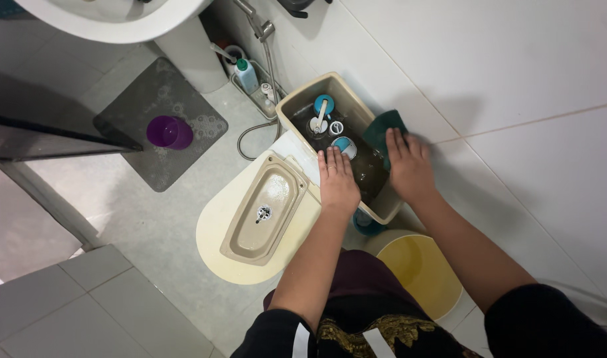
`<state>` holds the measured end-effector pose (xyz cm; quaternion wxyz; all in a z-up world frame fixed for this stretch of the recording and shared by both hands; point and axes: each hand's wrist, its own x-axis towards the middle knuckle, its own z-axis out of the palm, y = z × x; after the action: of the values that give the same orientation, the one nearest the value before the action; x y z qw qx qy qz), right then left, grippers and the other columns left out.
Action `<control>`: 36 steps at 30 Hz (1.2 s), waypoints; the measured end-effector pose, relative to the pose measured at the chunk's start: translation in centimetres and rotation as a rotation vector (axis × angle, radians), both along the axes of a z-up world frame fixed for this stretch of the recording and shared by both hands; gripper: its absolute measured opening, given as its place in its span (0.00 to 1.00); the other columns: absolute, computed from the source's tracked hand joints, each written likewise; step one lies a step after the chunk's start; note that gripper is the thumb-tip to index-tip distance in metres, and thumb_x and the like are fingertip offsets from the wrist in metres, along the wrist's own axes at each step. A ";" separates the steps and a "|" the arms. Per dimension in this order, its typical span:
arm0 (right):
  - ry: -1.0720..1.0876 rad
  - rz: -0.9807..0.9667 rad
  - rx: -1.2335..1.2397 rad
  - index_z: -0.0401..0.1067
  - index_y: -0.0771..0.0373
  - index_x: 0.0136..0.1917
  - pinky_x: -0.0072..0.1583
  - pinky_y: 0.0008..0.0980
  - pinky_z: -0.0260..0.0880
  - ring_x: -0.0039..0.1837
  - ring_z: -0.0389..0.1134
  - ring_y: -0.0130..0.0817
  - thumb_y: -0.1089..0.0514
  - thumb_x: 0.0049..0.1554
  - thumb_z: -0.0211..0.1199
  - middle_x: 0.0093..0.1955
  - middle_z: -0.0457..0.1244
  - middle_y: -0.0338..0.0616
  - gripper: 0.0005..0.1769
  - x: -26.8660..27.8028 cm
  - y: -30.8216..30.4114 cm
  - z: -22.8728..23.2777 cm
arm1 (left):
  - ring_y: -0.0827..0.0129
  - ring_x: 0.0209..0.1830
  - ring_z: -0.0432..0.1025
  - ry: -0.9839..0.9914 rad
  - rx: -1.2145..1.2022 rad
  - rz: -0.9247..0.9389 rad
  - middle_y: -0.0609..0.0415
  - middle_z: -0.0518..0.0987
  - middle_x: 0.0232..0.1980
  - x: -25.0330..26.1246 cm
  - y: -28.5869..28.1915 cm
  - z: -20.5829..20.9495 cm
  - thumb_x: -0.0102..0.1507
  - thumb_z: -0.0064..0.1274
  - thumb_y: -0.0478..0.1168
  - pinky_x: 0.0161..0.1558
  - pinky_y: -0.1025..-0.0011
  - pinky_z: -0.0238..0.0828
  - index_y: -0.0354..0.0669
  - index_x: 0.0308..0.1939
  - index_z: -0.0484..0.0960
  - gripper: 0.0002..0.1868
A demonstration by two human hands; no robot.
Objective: The person cleans the toilet tank lid and the interior of the toilet tank with a sponge and water, then cleans the toilet seat.
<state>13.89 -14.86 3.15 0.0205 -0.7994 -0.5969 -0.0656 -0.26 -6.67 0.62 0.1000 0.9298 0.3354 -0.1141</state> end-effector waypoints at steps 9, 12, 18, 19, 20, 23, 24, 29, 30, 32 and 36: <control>0.098 0.060 0.278 0.65 0.65 0.64 0.59 0.42 0.62 0.57 0.59 0.50 0.69 0.45 0.56 0.55 0.61 0.51 0.31 1.4 9.8 -2.9 | 0.50 0.74 0.38 -0.086 -0.022 0.001 0.40 0.50 0.72 -0.3 0.2 -0.1 0.59 0.37 0.45 0.69 0.50 0.19 0.31 0.67 0.54 0.35; 0.156 0.098 0.345 0.67 0.65 0.63 0.58 0.44 0.62 0.56 0.59 0.51 0.70 0.50 0.58 0.54 0.60 0.51 0.26 1.5 14.5 -3.6 | 0.51 0.75 0.39 -0.080 -0.028 0.009 0.41 0.51 0.73 -0.3 0.2 0.0 0.59 0.37 0.46 0.70 0.51 0.19 0.31 0.68 0.54 0.35; 0.302 0.234 0.266 0.67 0.62 0.64 0.60 0.41 0.64 0.57 0.60 0.49 0.70 0.53 0.54 0.55 0.61 0.49 0.24 2.7 18.9 -2.6 | 0.52 0.74 0.38 -0.023 0.014 -0.012 0.42 0.50 0.72 0.0 0.3 0.1 0.59 0.36 0.47 0.69 0.50 0.20 0.31 0.67 0.53 0.36; 0.257 0.212 0.260 0.66 0.65 0.64 0.59 0.42 0.63 0.57 0.60 0.51 0.70 0.52 0.53 0.54 0.60 0.52 0.26 2.4 17.6 -2.8 | 0.52 0.74 0.38 -0.024 -0.004 -0.011 0.41 0.50 0.72 -0.3 -0.3 0.1 0.59 0.36 0.46 0.69 0.50 0.20 0.31 0.68 0.53 0.36; 0.200 0.202 0.268 0.66 0.67 0.65 0.58 0.44 0.62 0.56 0.59 0.53 0.70 0.50 0.53 0.53 0.60 0.55 0.27 2.0 16.3 -2.6 | 0.52 0.74 0.38 -0.036 -0.005 -0.001 0.40 0.50 0.72 -0.3 -0.2 0.1 0.59 0.36 0.46 0.69 0.51 0.20 0.30 0.68 0.53 0.36; 0.134 0.124 0.286 0.65 0.68 0.64 0.57 0.46 0.61 0.55 0.58 0.56 0.69 0.49 0.54 0.53 0.59 0.59 0.28 1.4 10.9 -2.4 | 0.51 0.75 0.38 -0.076 -0.010 0.018 0.40 0.50 0.73 -0.3 0.0 -0.3 0.59 0.36 0.46 0.70 0.51 0.20 0.30 0.68 0.53 0.36; 0.148 0.083 0.247 0.65 0.69 0.65 0.57 0.47 0.61 0.54 0.58 0.55 0.69 0.47 0.54 0.51 0.59 0.59 0.29 1.2 8.6 -2.2 | 0.51 0.75 0.38 -0.092 -0.007 0.015 0.41 0.50 0.73 -0.3 0.1 -0.4 0.59 0.37 0.46 0.70 0.52 0.20 0.30 0.69 0.53 0.36; 0.150 -0.064 0.177 0.70 0.67 0.61 0.52 0.46 0.62 0.49 0.59 0.53 0.67 0.50 0.59 0.42 0.58 0.55 0.24 0.8 1.0 -0.9 | 0.51 0.75 0.37 -0.086 -0.041 0.004 0.41 0.49 0.73 -0.2 0.3 -0.4 0.59 0.37 0.45 0.70 0.51 0.20 0.31 0.68 0.53 0.35; 0.173 -0.089 0.140 0.71 0.66 0.61 0.50 0.46 0.62 0.47 0.59 0.52 0.66 0.49 0.60 0.40 0.58 0.54 0.24 0.7 0.7 -0.8 | 0.51 0.75 0.37 -0.093 -0.062 0.009 0.41 0.49 0.73 -0.3 0.2 -0.3 0.59 0.37 0.45 0.70 0.51 0.20 0.31 0.68 0.53 0.35; 0.116 -0.005 0.198 0.69 0.68 0.61 0.53 0.44 0.63 0.50 0.59 0.51 0.68 0.48 0.59 0.44 0.59 0.53 0.25 0.9 2.3 -1.2 | 0.51 0.75 0.37 -0.109 -0.052 0.017 0.41 0.49 0.73 -0.3 0.2 -0.3 0.59 0.38 0.45 0.70 0.51 0.20 0.31 0.68 0.53 0.36; 0.074 0.105 0.279 0.67 0.70 0.61 0.52 0.44 0.64 0.51 0.59 0.50 0.67 0.48 0.59 0.46 0.59 0.52 0.25 1.1 7.6 -1.9 | 0.51 0.75 0.37 -0.109 -0.099 0.017 0.42 0.49 0.73 -0.3 0.2 -0.2 0.58 0.38 0.45 0.69 0.51 0.20 0.30 0.67 0.53 0.36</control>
<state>15.01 -7.27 1.27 0.1568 -0.7583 -0.6218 -0.1175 -0.59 -6.52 0.44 0.1650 0.9256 0.3315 -0.0788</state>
